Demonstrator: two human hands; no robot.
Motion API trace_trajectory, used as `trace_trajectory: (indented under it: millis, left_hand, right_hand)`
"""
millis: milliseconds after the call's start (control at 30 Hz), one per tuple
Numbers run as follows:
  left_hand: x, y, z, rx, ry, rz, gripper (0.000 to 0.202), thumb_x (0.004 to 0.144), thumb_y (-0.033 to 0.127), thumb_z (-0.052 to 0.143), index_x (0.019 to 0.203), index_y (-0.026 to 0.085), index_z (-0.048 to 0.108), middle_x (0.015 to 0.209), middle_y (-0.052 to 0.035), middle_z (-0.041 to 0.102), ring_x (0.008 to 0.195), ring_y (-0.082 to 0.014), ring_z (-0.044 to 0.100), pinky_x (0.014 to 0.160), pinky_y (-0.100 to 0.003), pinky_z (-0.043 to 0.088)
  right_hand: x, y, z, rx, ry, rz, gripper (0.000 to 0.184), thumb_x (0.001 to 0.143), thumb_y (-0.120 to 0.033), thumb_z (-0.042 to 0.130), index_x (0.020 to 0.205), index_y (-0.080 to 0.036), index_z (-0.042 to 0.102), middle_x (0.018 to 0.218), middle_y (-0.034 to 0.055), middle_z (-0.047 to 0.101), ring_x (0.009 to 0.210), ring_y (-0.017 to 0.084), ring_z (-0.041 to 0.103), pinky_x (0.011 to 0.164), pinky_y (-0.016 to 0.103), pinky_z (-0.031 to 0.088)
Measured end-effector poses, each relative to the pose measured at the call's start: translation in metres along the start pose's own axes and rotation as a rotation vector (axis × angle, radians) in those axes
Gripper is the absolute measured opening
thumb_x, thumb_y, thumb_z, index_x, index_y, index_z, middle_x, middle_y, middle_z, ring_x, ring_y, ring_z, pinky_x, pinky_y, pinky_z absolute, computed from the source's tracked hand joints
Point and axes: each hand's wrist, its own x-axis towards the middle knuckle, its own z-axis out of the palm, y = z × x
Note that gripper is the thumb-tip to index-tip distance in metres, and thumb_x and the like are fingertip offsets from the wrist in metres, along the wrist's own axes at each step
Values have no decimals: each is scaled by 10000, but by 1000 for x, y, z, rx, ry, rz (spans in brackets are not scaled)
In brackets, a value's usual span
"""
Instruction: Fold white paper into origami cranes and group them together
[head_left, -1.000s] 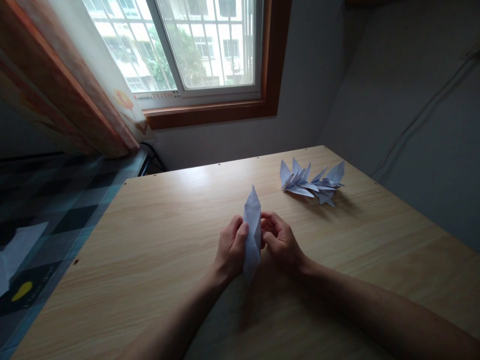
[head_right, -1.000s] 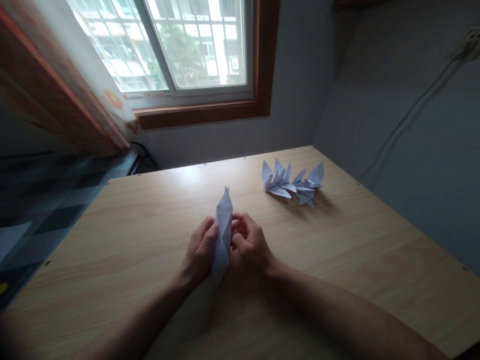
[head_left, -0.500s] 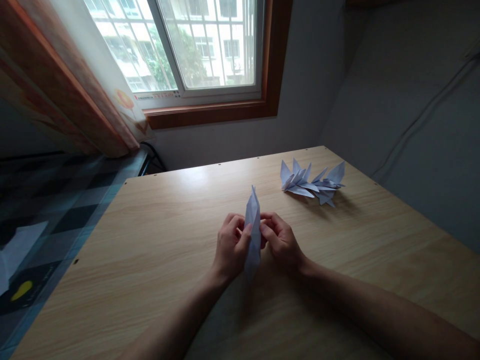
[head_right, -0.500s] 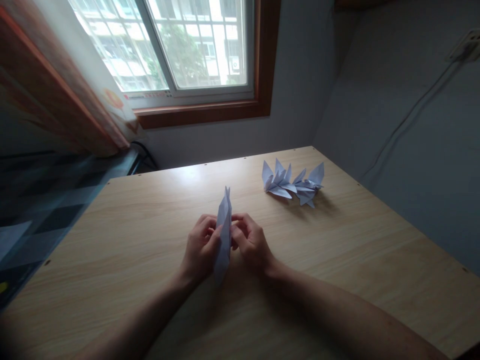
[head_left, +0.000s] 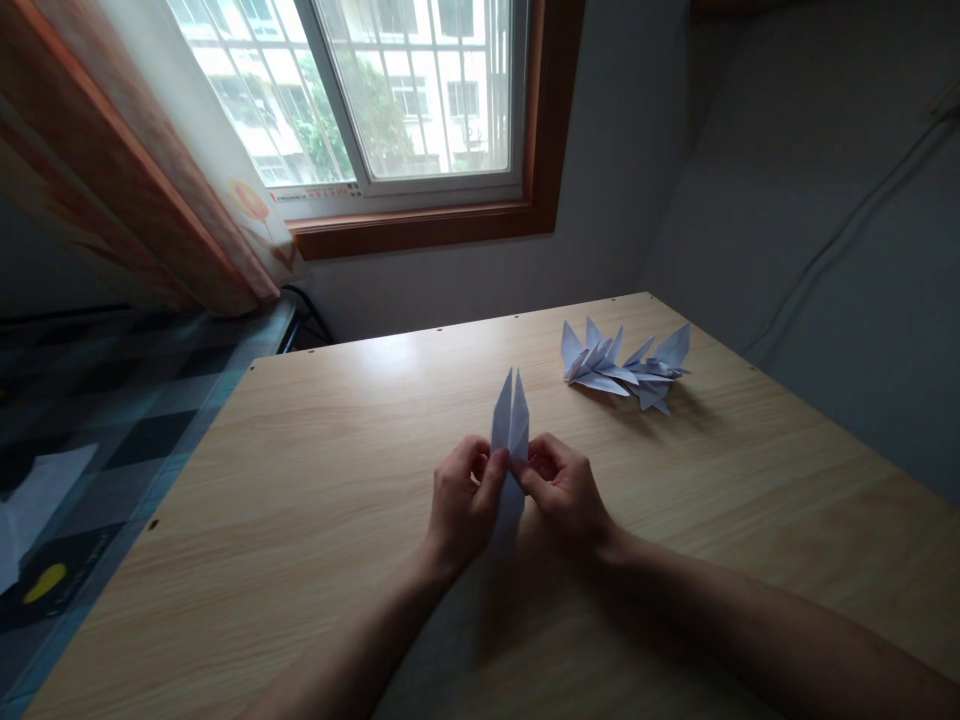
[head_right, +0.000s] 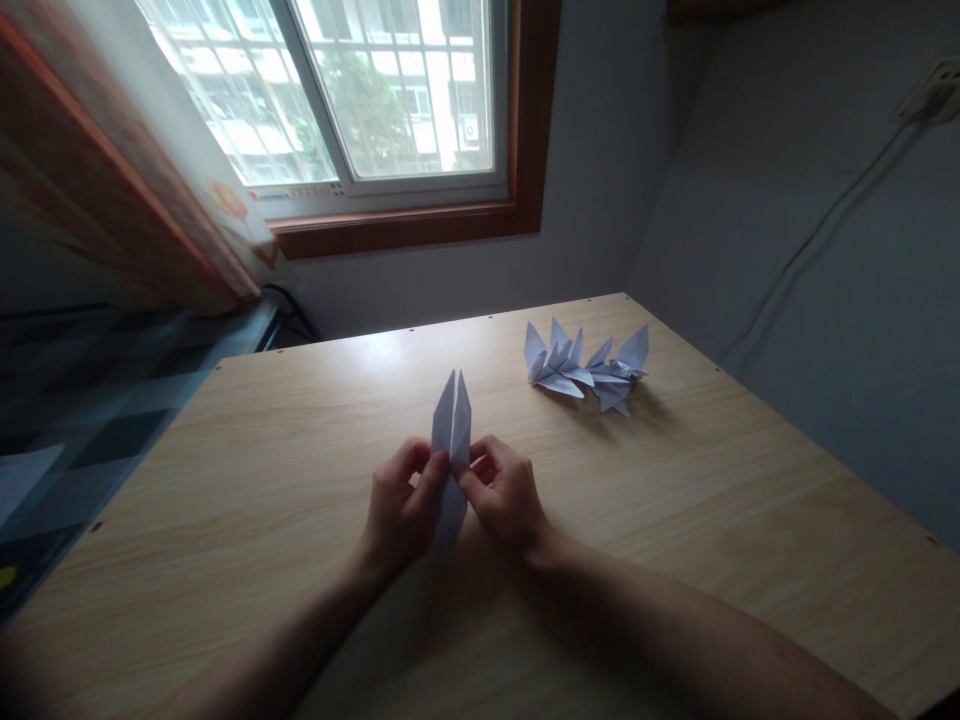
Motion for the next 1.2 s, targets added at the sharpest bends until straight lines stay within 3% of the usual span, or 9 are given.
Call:
trace_trajectory:
  millis: [200, 400, 567, 700, 833, 1000, 1200]
  left_hand:
    - [-1, 0, 1, 105, 20, 65, 179, 830, 277, 598, 674, 193, 571, 616, 17, 554, 578, -132, 494, 573, -236, 357]
    - [2, 1, -2, 80, 47, 97, 231, 876, 306, 548, 681, 197, 605, 746, -20, 575, 642, -148, 519, 610, -249, 388]
    - [1, 4, -5, -47, -83, 67, 325, 896, 415, 506, 700, 193, 641, 701, -37, 592, 665, -178, 529, 629, -270, 399]
    - [-1, 4, -3, -55, -106, 12, 226, 853, 381, 585, 764, 186, 661, 677, -20, 628, 645, -170, 552, 638, -266, 416]
    - [-1, 1, 0, -213, -72, -71, 190, 859, 354, 601, 797, 179, 642, 686, -18, 650, 640, -161, 589, 616, -256, 448]
    - [2, -2, 5, -496, -70, -153, 206, 783, 347, 720, 824, 170, 623, 772, -26, 686, 714, -159, 637, 649, -253, 494]
    - [5, 1, 4, -650, -66, -236, 300, 694, 346, 808, 795, 160, 595, 709, -6, 680, 654, -139, 637, 584, -226, 487]
  right_hand:
    - [-2, -4, 1, -106, 93, -44, 153, 776, -294, 662, 693, -196, 580, 619, -3, 593, 559, 149, 553, 517, 259, 429]
    - [-8, -13, 1, -219, 21, -366, 92, 871, -224, 560, 896, -211, 647, 895, 50, 636, 731, 168, 609, 640, 292, 515]
    - [-7, -9, 0, -324, 40, -431, 76, 856, -178, 572, 841, -219, 634, 800, 25, 587, 687, 163, 570, 636, 300, 494]
    - [-6, -3, 2, -289, 113, -444, 161, 801, -142, 599, 935, -230, 585, 866, 30, 591, 792, 191, 586, 707, 326, 505]
    - [-5, 3, 4, -62, 153, -363, 337, 788, -151, 646, 1079, -249, 507, 1011, 50, 590, 880, 194, 620, 792, 353, 532]
    - [-2, 3, 3, 216, 56, -127, 319, 832, -253, 668, 1090, -252, 480, 922, 29, 675, 837, 194, 679, 757, 346, 553]
    - [2, 0, 1, 224, 97, -47, 308, 802, -315, 709, 1018, -231, 507, 773, -14, 633, 683, 148, 639, 636, 273, 529]
